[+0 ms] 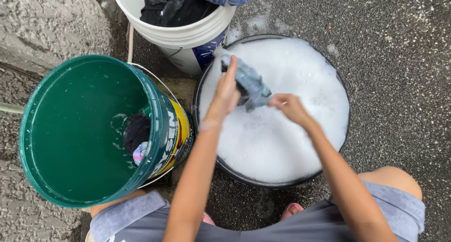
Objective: The person washes clothes by hand in a soapy bucket, scrubs them, wrings them out, and transfers them to another bucket.
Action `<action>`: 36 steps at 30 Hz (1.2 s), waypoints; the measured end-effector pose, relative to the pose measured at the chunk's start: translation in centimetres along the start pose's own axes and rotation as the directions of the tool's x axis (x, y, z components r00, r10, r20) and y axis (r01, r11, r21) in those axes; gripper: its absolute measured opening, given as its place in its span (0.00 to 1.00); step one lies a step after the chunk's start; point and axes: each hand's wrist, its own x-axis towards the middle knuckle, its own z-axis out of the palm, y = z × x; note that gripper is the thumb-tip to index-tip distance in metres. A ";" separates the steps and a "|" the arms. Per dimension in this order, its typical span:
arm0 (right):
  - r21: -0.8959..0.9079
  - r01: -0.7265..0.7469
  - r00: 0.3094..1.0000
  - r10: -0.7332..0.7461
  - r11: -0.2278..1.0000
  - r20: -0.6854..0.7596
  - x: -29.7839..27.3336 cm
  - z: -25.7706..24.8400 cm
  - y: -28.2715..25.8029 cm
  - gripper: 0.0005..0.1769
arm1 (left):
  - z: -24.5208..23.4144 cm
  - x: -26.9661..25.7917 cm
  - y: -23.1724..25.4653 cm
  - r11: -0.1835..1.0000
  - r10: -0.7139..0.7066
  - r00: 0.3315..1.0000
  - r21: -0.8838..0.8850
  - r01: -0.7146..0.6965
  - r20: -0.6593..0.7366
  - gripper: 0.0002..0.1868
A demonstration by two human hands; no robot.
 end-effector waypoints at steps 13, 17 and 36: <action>-0.220 -0.186 0.853 0.046 0.958 -0.520 4.8 -1.9 14.5 0.14 | -12.1 -0.1 -22.4 -0.276 0.231 0.874 0.890 -0.362 0.427 0.20; 0.264 -0.213 0.702 0.335 0.941 -0.628 0.3 0.7 18.2 0.16 | -15.1 0.7 -24.6 0.028 0.068 0.996 0.998 -0.053 0.051 0.30; 0.979 0.157 0.980 0.146 -0.129 -0.138 0.0 2.6 -5.8 0.33 | 6.8 -2.1 1.8 0.954 0.295 0.945 0.020 -0.301 0.145 0.46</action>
